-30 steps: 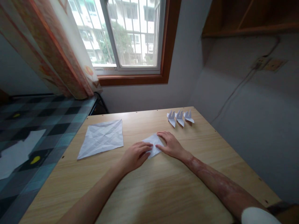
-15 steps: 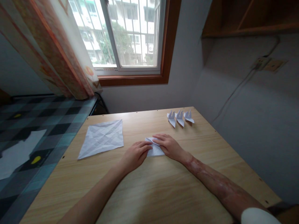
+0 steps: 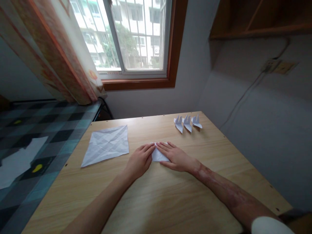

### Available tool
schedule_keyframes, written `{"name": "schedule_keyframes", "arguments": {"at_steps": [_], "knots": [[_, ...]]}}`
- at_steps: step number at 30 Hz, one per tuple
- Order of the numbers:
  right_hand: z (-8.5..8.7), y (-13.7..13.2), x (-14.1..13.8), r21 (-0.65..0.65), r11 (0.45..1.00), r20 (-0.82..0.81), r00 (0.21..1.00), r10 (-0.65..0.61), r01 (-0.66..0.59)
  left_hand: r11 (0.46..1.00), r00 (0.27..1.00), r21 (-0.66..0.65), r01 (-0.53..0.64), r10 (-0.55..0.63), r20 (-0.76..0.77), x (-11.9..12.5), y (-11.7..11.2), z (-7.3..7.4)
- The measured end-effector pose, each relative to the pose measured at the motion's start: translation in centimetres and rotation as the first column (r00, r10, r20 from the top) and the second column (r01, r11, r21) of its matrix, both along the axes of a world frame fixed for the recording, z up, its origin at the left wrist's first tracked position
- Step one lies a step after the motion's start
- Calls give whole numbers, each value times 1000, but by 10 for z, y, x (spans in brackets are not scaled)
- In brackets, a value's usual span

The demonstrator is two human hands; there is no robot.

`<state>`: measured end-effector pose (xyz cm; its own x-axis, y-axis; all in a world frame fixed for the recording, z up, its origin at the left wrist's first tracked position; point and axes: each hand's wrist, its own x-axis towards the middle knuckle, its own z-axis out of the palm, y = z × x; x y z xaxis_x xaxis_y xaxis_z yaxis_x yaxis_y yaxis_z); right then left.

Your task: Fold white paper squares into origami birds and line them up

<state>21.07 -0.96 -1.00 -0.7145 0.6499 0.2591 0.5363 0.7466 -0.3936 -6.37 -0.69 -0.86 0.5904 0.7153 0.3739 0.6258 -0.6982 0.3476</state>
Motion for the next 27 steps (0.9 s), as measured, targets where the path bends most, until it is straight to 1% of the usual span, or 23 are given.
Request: {"name": "schedule_keyframes", "arguments": {"at_steps": [5, 8, 13, 16, 19, 22, 27], "knots": [[3, -3, 0, -5, 1000, 4, 1000, 2, -2, 999, 997, 14, -37, 38, -70, -1, 0, -2], [5, -8, 7, -10, 1000, 10, 1000, 5, -5, 998, 993, 14, -60, 61, -98, -2, 0, -1], [7, -20, 26, -30, 1000, 46, 999, -3, 5, 998, 996, 11, -66, 66, -64, -1, -1, 0], [8, -22, 30, -27, 1000, 53, 999, -8, 10, 998, 997, 10, -62, 62, -54, -2, 1, -1], [8, -18, 24, -7, 1000, 55, 998, -22, 22, 999, 996, 9, -53, 53, -68, -3, 2, -3], [7, -9, 12, 12, 999, 64, 997, -43, 42, 998, 995, 18, -58, 59, -77, -2, 1, -2], [8, 9, -5, 34, 998, 117, 991, -59, 56, 990, 987, 46, -131, 135, -92, 1, -5, 5]]}}
